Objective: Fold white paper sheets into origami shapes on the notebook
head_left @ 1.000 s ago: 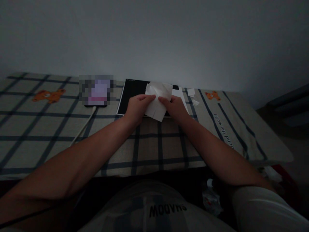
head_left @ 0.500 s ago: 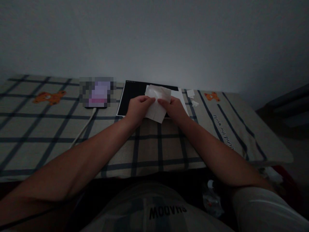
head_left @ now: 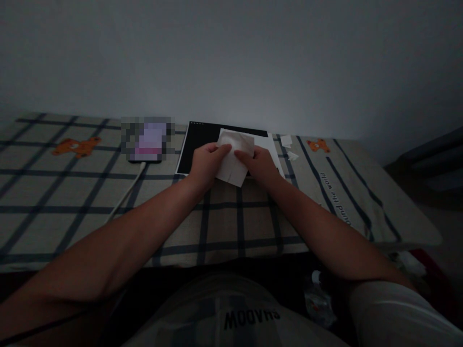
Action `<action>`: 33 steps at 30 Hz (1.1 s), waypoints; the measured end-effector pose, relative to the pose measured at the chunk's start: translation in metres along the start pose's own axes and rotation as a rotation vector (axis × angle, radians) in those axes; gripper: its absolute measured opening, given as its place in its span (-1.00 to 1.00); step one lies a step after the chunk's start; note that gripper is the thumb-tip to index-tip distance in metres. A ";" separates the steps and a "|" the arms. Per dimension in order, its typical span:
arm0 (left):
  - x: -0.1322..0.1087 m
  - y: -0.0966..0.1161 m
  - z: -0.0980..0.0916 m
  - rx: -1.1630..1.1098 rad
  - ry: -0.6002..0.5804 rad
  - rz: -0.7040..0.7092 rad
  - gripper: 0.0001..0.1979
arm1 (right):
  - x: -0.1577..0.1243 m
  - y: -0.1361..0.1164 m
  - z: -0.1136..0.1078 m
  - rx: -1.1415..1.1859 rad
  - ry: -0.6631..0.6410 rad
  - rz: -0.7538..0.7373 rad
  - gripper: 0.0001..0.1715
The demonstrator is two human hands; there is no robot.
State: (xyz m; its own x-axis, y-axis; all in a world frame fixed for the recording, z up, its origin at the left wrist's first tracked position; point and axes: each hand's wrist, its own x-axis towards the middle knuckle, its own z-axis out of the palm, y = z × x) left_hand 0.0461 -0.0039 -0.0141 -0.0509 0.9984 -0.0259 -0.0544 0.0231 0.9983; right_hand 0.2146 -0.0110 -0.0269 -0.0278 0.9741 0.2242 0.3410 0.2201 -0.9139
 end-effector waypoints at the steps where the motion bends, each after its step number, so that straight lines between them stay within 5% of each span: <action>1: 0.000 0.000 0.000 0.013 0.004 0.006 -0.78 | 0.000 0.000 0.000 -0.001 0.004 0.004 -0.46; 33: 0.002 0.002 -0.003 0.015 0.029 0.009 -0.77 | -0.001 0.003 0.006 0.039 -0.061 0.034 -0.48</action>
State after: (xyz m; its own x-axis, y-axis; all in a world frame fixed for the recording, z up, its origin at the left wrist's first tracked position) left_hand 0.0428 -0.0019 -0.0122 -0.0806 0.9966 -0.0178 -0.0389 0.0147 0.9991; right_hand 0.2099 -0.0108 -0.0314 -0.0745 0.9821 0.1730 0.3057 0.1876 -0.9335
